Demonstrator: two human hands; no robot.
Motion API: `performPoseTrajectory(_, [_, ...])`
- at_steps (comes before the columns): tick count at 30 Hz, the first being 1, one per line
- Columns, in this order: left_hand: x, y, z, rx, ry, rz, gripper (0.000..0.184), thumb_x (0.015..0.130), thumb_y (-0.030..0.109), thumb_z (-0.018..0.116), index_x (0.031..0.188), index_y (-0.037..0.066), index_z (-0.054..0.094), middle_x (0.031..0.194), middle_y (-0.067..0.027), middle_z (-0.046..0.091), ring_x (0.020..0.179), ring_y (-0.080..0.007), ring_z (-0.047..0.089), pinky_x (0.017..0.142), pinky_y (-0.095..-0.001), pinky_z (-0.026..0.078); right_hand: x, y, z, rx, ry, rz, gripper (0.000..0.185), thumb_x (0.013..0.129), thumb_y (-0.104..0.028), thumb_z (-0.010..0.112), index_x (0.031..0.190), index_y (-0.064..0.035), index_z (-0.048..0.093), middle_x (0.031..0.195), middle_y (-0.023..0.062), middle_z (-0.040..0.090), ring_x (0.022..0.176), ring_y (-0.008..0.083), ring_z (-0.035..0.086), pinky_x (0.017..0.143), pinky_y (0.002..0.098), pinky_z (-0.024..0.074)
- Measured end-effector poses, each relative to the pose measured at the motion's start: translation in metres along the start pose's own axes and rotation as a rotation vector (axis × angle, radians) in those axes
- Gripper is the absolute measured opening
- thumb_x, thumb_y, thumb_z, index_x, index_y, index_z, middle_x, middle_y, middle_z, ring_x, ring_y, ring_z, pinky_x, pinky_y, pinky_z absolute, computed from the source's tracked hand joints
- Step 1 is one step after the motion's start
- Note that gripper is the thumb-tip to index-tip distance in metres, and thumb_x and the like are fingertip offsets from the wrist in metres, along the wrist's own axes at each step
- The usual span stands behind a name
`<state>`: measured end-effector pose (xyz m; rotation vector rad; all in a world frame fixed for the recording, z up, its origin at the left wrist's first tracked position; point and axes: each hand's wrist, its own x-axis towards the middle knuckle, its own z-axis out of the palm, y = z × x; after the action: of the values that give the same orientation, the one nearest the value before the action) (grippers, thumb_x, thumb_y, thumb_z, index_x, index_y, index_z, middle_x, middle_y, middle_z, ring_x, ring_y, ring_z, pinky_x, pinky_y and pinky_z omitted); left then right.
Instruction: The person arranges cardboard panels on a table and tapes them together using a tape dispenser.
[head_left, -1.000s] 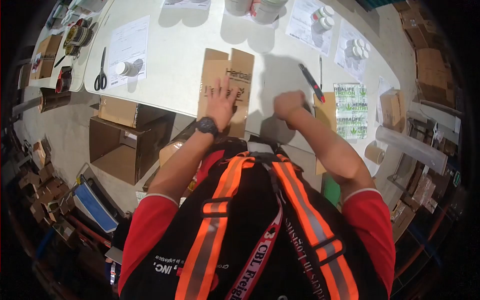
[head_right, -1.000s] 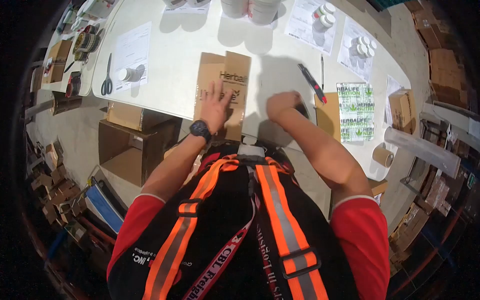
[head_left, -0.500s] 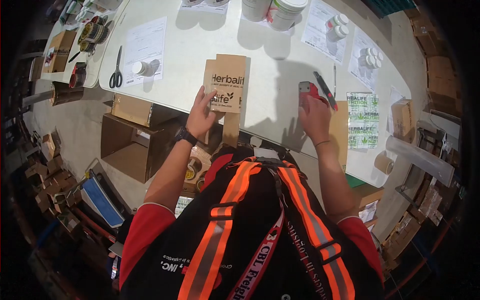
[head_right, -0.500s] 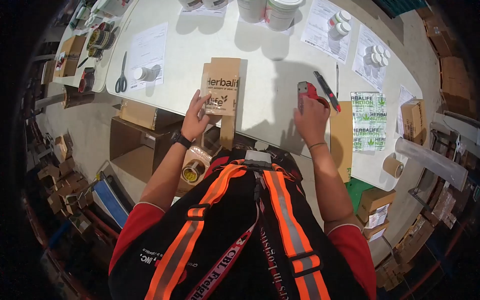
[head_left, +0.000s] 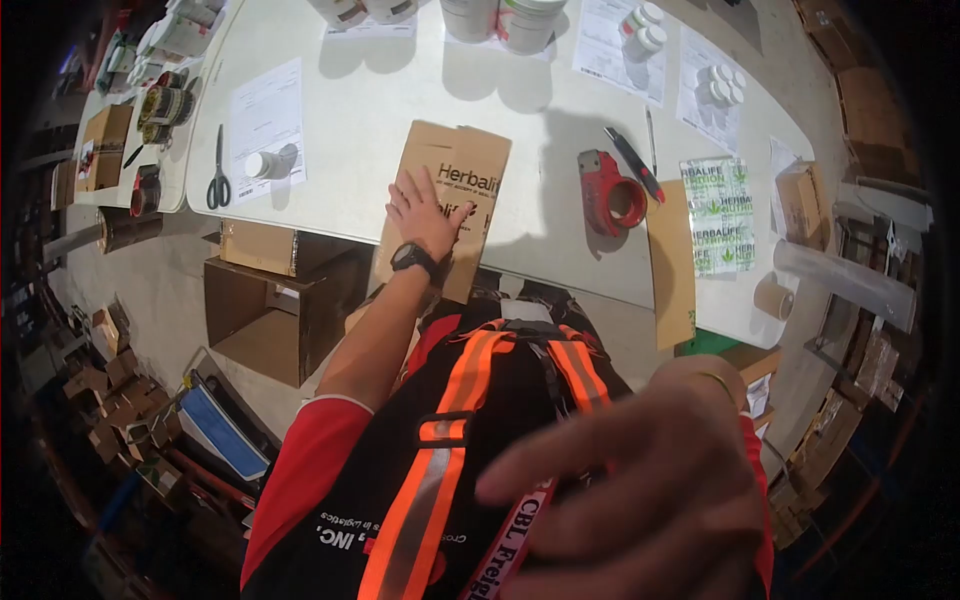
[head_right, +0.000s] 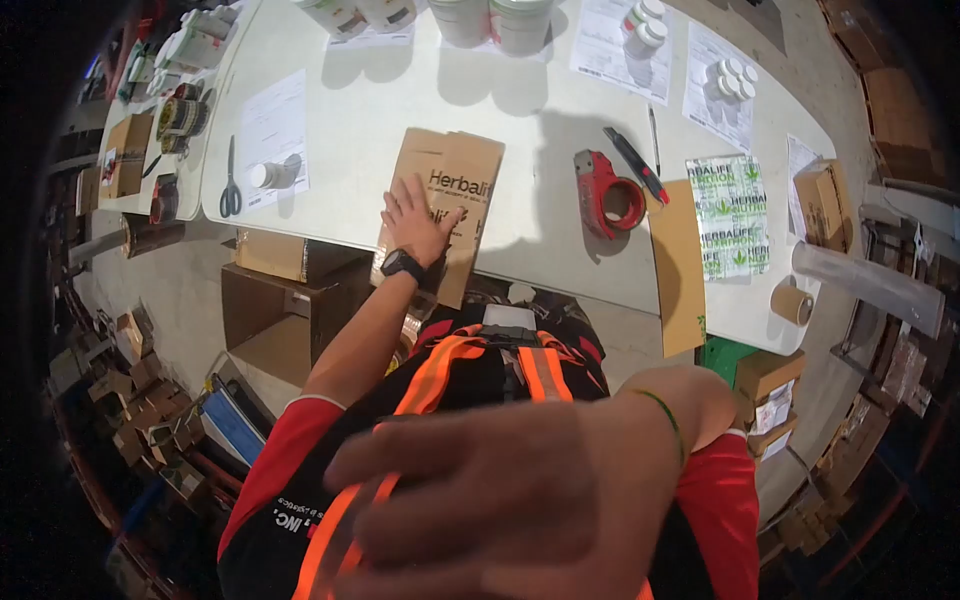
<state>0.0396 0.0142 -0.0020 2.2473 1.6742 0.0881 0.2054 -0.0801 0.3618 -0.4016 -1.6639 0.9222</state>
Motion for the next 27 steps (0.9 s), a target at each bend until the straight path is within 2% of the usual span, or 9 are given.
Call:
performPoseTrajectory(2, [-0.005, 0.001, 0.014, 0.094, -0.006, 0.169, 0.087, 0.085, 0.055, 0.058, 0.151, 0.012, 0.021, 0.154, -0.0271, 0.015, 0.142, -0.0440, 0.016, 0.110, -0.0638, 0.013, -0.001, 0.001, -0.002, -0.003, 0.004, -0.009, 0.011, 0.085, -0.016, 0.064, 0.081, -0.0062, 0.064, 0.081, 0.0081, 0.068, 0.060, 0.0178, 0.060, 0.076, 0.0470, 0.0553])
performPoseTrajectory(6, [0.003, 0.000, 0.033, 0.179, -0.025, 0.323, 0.076, 0.090, 0.041, 0.054, 0.151, 0.008, 0.023, 0.155, -0.0253, 0.014, 0.143, -0.0432, 0.013, 0.111, -0.0628, 0.012, -0.008, 0.002, -0.003, 0.005, -0.028, -0.055, 0.017, 0.087, -0.018, 0.063, 0.076, -0.0056, 0.064, 0.079, 0.0088, 0.067, 0.060, 0.0168, 0.059, 0.073, 0.0458, 0.0562])
performPoseTrajectory(7, [0.005, 0.003, 0.034, 0.177, -0.015, 0.325, 0.076, 0.090, 0.041, 0.054, 0.151, 0.008, 0.023, 0.155, -0.0253, 0.014, 0.143, -0.0432, 0.013, 0.111, -0.0628, 0.012, -0.024, 0.018, 0.007, -0.038, 0.129, 0.124, 0.022, 0.087, -0.018, 0.060, 0.070, -0.0046, 0.064, 0.075, 0.0053, 0.066, 0.058, 0.0189, 0.059, 0.067, 0.0398, 0.0568])
performPoseTrajectory(11, [0.005, 0.011, 0.032, 0.081, -0.061, 0.260, 0.093, 0.083, 0.054, 0.058, 0.150, 0.003, 0.020, 0.156, -0.0246, 0.013, 0.145, -0.0411, 0.008, 0.113, -0.0606, 0.009, -0.093, 0.111, -0.011, -0.492, 0.055, 0.743, 0.028, 0.089, -0.012, 0.058, 0.115, -0.0032, 0.063, 0.088, 0.0112, 0.063, 0.082, 0.0263, 0.061, 0.077, 0.0333, 0.0470])
performPoseTrajectory(16, [0.011, 0.004, 0.021, 0.088, -0.180, 0.327, 0.110, 0.070, 0.061, 0.069, 0.150, 0.004, 0.020, 0.156, -0.0240, 0.013, 0.146, -0.0391, 0.009, 0.114, -0.0585, 0.009, -0.208, 0.114, -0.055, -0.655, 0.408, 0.972, 0.032, 0.092, -0.008, 0.056, 0.123, 0.0012, 0.059, 0.097, 0.0087, 0.067, 0.089, 0.0129, 0.063, 0.078, 0.0277, 0.0496])
performPoseTrajectory(17, [0.015, 0.000, 0.012, 0.117, -0.222, 0.354, 0.110, 0.069, 0.059, 0.070, 0.150, 0.005, 0.020, 0.157, -0.0232, 0.013, 0.146, -0.0387, 0.009, 0.115, -0.0575, 0.008, -0.223, 0.108, -0.067, -0.684, 0.551, 1.080, 0.032, 0.093, -0.010, 0.056, 0.122, 0.0019, 0.059, 0.099, 0.0085, 0.067, 0.091, 0.0121, 0.063, 0.077, 0.0254, 0.0496])
performPoseTrajectory(20, [0.026, -0.012, 0.002, 0.142, -0.280, 0.444, 0.110, 0.069, 0.058, 0.069, 0.151, 0.005, 0.019, 0.157, -0.0221, 0.011, 0.146, -0.0374, 0.006, 0.115, -0.0566, 0.007, -0.285, 0.103, -0.100, -0.708, 0.850, 0.948, 0.031, 0.093, -0.012, 0.057, 0.120, 0.0016, 0.060, 0.096, 0.0078, 0.068, 0.087, 0.0128, 0.063, 0.075, 0.0252, 0.0499])
performPoseTrajectory(22, [0.030, -0.020, 0.005, 0.141, -0.288, 0.500, 0.110, 0.069, 0.059, 0.069, 0.151, 0.006, 0.019, 0.157, -0.0221, 0.010, 0.147, -0.0373, 0.005, 0.115, -0.0568, 0.007, -0.320, 0.092, -0.116, -0.663, 1.159, 1.119, 0.029, 0.095, -0.013, 0.055, 0.119, 0.0016, 0.061, 0.092, 0.0066, 0.068, 0.082, 0.0128, 0.062, 0.072, 0.0250, 0.0497])
performPoseTrajectory(27, [0.030, -0.015, 0.006, 0.191, -0.327, 0.442, 0.114, 0.067, 0.056, 0.073, 0.153, 0.010, 0.013, 0.158, -0.0213, 0.006, 0.147, -0.0376, 0.005, 0.114, -0.0593, 0.008, -0.397, 0.094, -0.105, -0.955, 1.079, 1.267, 0.032, 0.090, -0.021, 0.057, 0.114, -0.0008, 0.063, 0.093, 0.0191, 0.067, 0.081, 0.0278, 0.065, 0.075, 0.0349, 0.0502])
